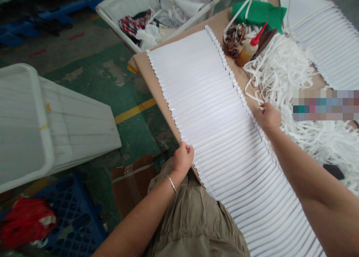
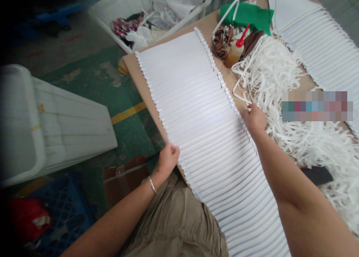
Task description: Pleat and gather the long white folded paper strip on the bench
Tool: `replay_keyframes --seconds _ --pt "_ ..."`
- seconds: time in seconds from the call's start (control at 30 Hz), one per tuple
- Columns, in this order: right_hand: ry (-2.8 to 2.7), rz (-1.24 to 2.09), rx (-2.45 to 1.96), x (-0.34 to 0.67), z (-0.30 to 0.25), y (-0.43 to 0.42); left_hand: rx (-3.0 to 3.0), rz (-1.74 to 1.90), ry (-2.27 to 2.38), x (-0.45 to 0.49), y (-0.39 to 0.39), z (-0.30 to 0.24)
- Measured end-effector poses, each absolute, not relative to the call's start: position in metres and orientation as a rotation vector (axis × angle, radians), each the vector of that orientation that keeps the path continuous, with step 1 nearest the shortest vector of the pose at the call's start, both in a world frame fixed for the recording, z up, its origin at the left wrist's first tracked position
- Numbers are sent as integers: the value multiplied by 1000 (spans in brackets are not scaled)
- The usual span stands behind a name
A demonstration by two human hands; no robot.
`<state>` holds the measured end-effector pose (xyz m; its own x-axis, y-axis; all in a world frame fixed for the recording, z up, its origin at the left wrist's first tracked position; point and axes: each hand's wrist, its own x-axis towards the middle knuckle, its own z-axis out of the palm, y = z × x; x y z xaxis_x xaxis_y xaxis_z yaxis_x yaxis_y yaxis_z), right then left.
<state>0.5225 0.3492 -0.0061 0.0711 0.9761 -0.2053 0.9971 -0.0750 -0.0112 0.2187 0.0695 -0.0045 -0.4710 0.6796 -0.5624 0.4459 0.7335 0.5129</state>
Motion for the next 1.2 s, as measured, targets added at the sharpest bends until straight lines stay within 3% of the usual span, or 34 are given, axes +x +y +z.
replay_keyframes --seconds 0.3,0.57,0.63,0.77,0.9,1.0,1.2 --pt "1829 -297 2215 511 -11 397 850 628 2014 220 53 12" --pt "2081 -258 2096 575 47 295 1071 581 1820 246 71 30" --pt "2146 -482 1958 577 72 242 1219 661 1627 271 78 48" --pt "2039 -1247 1599 551 126 151 1420 818 1129 327 88 84" --pt "2085 -1368 1488 551 158 136 1292 683 1112 331 87 87" --pt "2076 -1379 1570 583 153 162 1165 626 1282 289 73 68" --pt "2074 -1342 1677 607 92 208 949 669 1624 212 39 31"
